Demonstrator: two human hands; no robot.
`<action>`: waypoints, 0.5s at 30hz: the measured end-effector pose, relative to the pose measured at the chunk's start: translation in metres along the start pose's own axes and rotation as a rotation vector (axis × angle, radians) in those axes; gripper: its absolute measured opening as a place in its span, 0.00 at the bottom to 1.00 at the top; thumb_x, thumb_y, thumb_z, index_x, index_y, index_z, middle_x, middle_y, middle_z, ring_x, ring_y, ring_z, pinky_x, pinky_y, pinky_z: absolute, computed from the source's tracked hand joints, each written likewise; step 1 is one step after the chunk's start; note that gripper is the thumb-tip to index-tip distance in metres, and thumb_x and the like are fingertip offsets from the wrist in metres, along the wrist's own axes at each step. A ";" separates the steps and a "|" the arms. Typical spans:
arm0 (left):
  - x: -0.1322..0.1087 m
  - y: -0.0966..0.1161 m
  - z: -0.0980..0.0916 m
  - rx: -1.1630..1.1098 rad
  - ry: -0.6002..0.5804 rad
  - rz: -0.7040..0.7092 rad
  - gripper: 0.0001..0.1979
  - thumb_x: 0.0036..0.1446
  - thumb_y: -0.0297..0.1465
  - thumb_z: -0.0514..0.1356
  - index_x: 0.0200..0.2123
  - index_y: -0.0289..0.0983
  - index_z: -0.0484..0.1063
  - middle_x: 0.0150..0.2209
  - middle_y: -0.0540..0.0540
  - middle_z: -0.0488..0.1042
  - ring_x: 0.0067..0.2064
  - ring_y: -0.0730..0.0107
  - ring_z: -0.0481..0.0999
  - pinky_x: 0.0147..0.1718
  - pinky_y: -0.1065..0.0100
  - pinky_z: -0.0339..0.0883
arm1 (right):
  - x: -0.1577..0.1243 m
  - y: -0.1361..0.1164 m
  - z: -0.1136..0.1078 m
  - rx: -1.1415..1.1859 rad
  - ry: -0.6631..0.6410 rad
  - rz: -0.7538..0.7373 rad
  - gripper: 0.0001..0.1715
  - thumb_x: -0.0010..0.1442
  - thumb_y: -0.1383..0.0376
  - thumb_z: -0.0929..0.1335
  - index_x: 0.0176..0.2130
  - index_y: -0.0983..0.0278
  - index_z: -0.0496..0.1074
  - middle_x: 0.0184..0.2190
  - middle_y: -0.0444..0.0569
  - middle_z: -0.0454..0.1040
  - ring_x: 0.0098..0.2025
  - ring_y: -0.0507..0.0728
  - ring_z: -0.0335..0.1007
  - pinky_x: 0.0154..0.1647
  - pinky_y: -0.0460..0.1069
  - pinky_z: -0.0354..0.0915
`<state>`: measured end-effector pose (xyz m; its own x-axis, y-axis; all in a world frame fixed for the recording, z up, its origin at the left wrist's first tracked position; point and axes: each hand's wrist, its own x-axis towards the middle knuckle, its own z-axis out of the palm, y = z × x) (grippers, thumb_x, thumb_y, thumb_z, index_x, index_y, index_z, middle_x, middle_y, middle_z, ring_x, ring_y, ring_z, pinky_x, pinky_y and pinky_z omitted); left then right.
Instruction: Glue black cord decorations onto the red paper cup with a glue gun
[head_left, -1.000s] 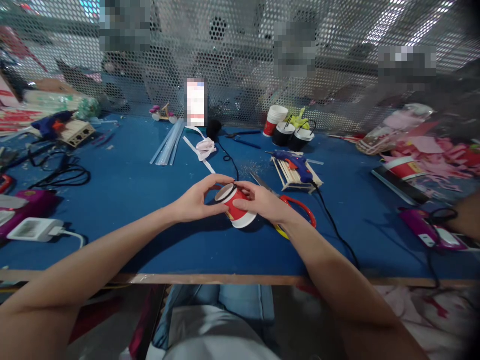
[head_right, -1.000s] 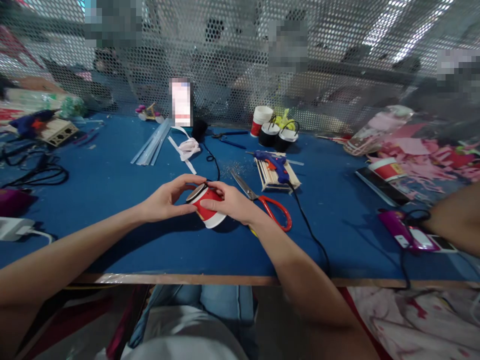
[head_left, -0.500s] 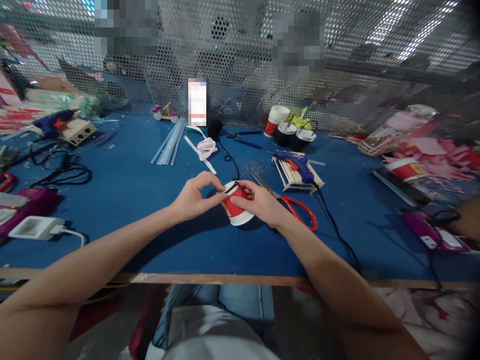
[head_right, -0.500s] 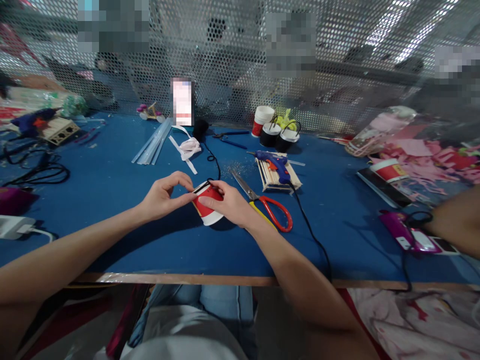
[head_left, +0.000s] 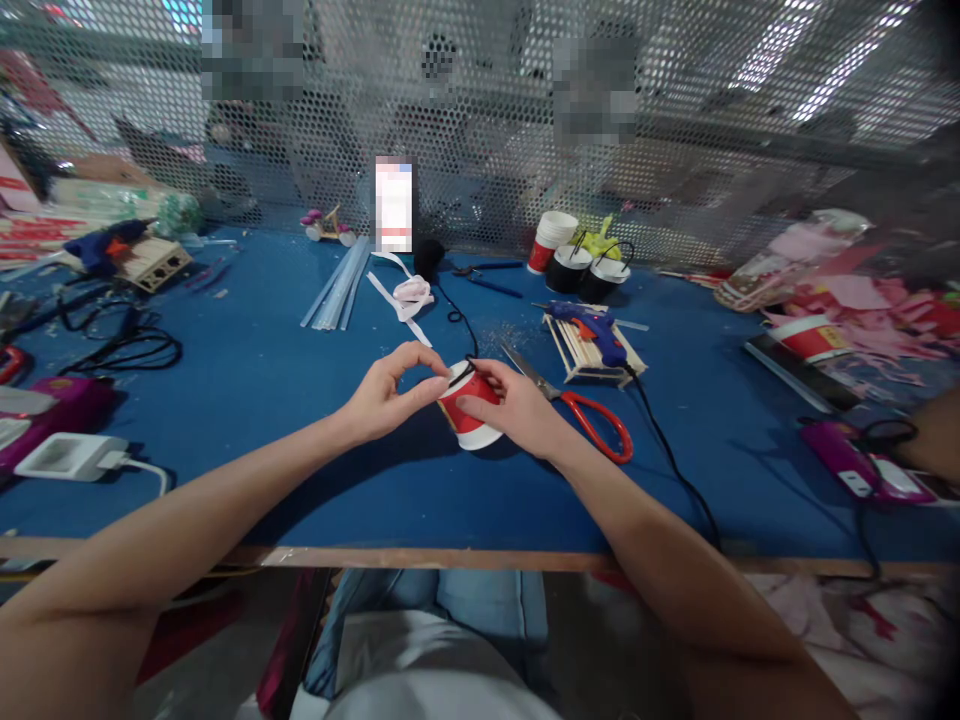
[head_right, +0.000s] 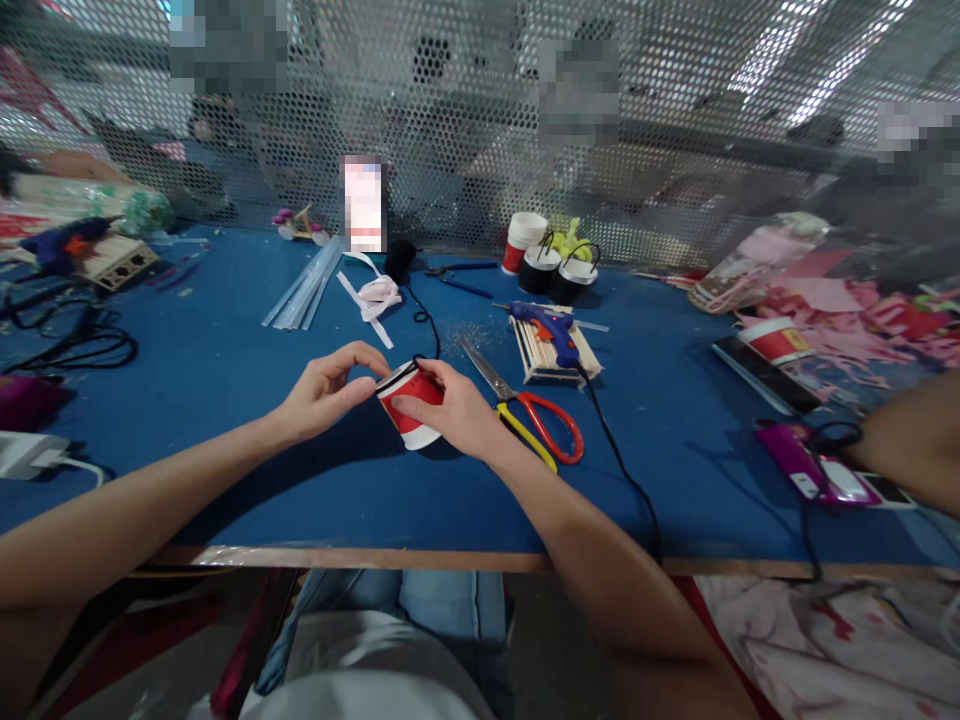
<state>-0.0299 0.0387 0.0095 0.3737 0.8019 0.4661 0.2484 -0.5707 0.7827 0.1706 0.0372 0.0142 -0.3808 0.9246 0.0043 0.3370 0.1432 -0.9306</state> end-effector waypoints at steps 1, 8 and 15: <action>0.000 0.000 -0.001 -0.001 0.002 -0.016 0.13 0.57 0.38 0.54 0.38 0.35 0.69 0.38 0.43 0.70 0.41 0.66 0.70 0.44 0.62 0.62 | -0.001 -0.001 0.001 -0.030 0.016 -0.017 0.37 0.48 0.54 0.71 0.54 0.64 0.61 0.50 0.55 0.68 0.49 0.59 0.67 0.50 0.56 0.63; 0.002 -0.001 0.003 0.034 -0.140 -0.127 0.25 0.49 0.38 0.63 0.49 0.36 0.62 0.47 0.40 0.69 0.48 0.61 0.69 0.47 0.59 0.62 | -0.006 -0.003 0.007 -0.368 0.132 -0.227 0.34 0.51 0.52 0.69 0.53 0.63 0.61 0.51 0.56 0.67 0.53 0.62 0.63 0.53 0.59 0.60; 0.001 0.000 0.005 -0.022 -0.146 -0.090 0.24 0.50 0.32 0.61 0.50 0.36 0.60 0.44 0.42 0.70 0.42 0.66 0.71 0.43 0.62 0.65 | -0.007 -0.006 0.001 -0.331 0.022 -0.333 0.29 0.52 0.60 0.68 0.53 0.62 0.61 0.52 0.55 0.66 0.54 0.60 0.62 0.54 0.58 0.59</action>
<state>-0.0255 0.0390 0.0078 0.4772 0.8146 0.3297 0.2676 -0.4920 0.8285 0.1701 0.0293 0.0194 -0.4977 0.8160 0.2939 0.4575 0.5349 -0.7103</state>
